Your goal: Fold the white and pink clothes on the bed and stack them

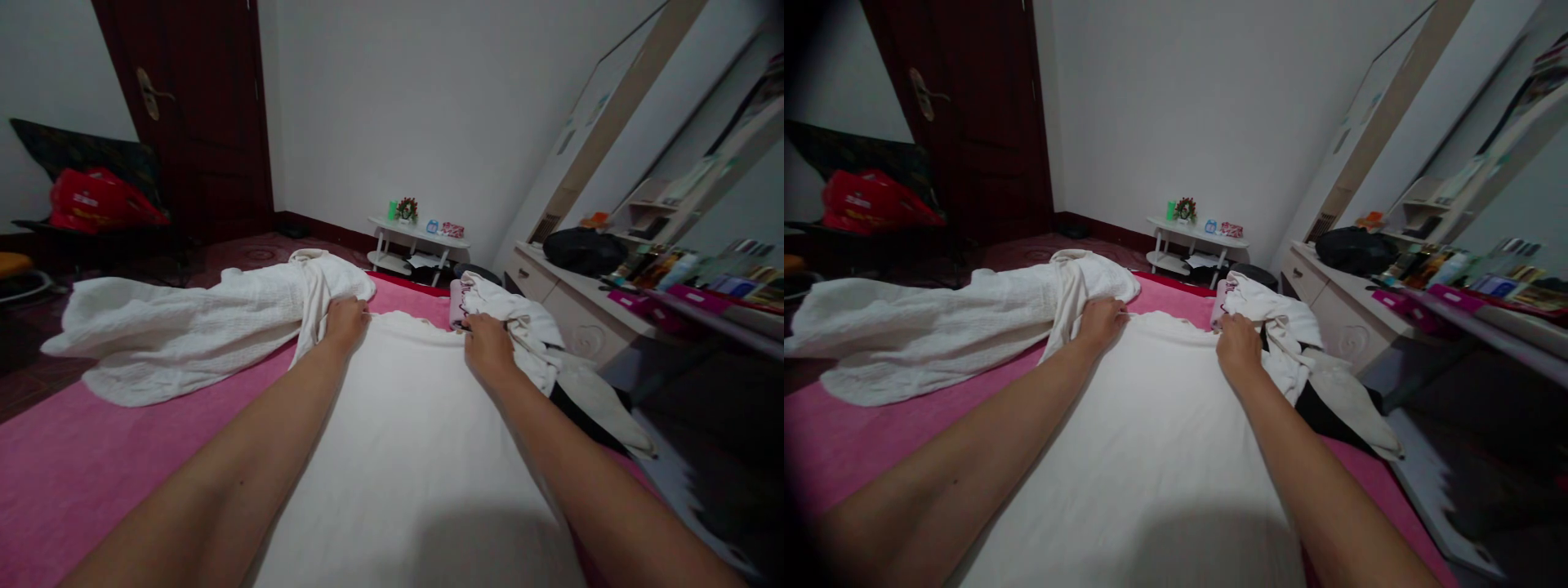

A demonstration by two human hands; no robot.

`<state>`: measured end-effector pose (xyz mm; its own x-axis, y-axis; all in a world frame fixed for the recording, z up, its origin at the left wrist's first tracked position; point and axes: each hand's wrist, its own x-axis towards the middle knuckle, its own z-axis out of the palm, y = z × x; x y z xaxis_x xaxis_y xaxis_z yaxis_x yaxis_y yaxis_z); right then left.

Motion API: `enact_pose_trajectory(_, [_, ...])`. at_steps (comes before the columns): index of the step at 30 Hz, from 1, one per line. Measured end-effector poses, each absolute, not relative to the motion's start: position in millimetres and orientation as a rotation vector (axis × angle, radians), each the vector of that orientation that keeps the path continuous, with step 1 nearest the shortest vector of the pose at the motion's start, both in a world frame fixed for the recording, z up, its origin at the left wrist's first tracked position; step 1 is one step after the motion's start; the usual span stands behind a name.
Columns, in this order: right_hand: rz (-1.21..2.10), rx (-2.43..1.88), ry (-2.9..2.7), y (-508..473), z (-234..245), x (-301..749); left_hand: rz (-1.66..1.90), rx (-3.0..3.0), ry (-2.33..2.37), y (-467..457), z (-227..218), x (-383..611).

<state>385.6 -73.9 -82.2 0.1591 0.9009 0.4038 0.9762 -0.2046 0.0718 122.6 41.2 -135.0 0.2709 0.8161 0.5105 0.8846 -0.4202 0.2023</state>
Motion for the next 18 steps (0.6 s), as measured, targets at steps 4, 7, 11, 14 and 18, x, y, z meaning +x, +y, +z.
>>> enact_pose_trajectory(4, [-0.182,-2.336,-1.734,-41.2,-92.2,365.5,-0.874,-2.437,-1.579,41.6,-134.2,121.8])
enact_pose_trajectory(7, [-0.090,-2.378,-1.687,-21.5,-103.1,360.7,-0.888,-2.447,-1.566,43.3,-134.9,121.3])
enact_pose_trajectory(11, [-0.049,-2.387,-1.597,-8.5,-112.0,358.9,-0.975,-2.412,-1.519,43.9,-134.8,121.4])
enact_pose_trajectory(14, [-0.110,-2.385,-1.471,-10.1,-118.8,354.3,-1.023,-2.370,-1.495,44.2,-135.5,121.8])
enact_pose_trajectory(18, [-0.204,-2.329,-1.385,-20.0,-132.9,345.0,-0.895,-2.372,-1.599,45.0,-136.6,121.9])
